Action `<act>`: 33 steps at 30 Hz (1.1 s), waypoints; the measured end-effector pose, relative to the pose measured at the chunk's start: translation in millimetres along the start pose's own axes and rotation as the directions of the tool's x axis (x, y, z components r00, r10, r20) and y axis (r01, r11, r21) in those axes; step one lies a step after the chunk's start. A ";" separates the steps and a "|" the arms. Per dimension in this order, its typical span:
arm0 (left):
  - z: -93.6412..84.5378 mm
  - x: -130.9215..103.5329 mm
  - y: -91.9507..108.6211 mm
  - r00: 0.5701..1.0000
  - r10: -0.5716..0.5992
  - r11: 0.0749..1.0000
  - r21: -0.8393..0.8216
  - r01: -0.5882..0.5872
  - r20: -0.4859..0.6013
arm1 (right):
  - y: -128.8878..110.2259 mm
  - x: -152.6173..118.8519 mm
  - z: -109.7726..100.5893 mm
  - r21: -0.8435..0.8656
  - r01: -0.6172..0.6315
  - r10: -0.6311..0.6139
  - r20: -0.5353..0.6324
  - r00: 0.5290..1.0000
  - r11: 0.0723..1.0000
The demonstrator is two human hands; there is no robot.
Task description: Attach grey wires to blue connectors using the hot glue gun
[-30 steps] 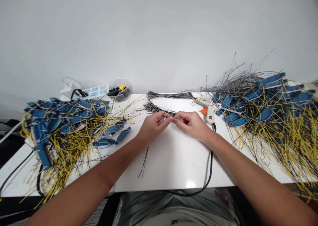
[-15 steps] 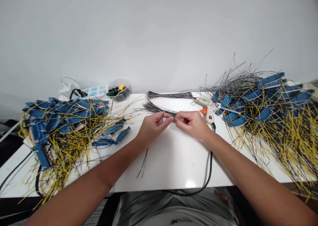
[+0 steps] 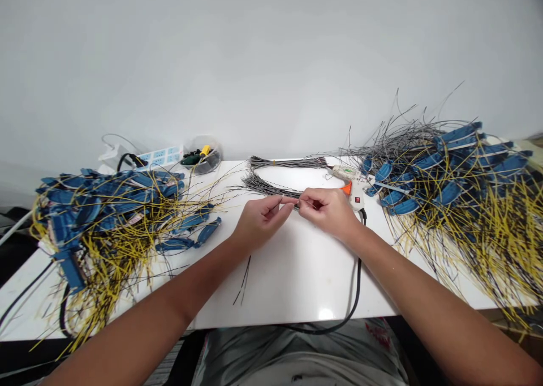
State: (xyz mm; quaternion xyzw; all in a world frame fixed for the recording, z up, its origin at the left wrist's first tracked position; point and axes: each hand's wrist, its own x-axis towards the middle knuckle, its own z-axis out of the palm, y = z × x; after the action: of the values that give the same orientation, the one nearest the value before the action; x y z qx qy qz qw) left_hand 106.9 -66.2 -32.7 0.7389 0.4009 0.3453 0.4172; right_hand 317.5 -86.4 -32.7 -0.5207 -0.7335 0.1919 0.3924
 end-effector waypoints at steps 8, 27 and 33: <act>0.9 12.6 -16.2 0.983 -0.165 0.907 -0.403 0.119 -0.080 | 0.9 0.0 0.7 0.031 -0.018 0.017 0.007 1.000 0.999; 0.4 7.0 -1.6 0.989 0.145 0.989 -0.020 -0.145 0.004 | -0.3 2.6 -1.3 0.546 -0.243 0.132 0.235 0.963 0.802; 0.4 6.5 -1.4 0.973 0.208 0.978 0.035 -0.206 -0.100 | 4.2 -1.8 1.6 0.450 -0.231 0.083 0.325 0.942 0.862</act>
State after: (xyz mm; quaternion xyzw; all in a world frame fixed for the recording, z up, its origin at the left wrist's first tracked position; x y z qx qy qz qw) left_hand 109.7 -60.1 -33.0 0.7628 0.3469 0.4198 0.3487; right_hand 319.0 -86.2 -37.3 -0.4304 -0.6673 0.4756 0.3786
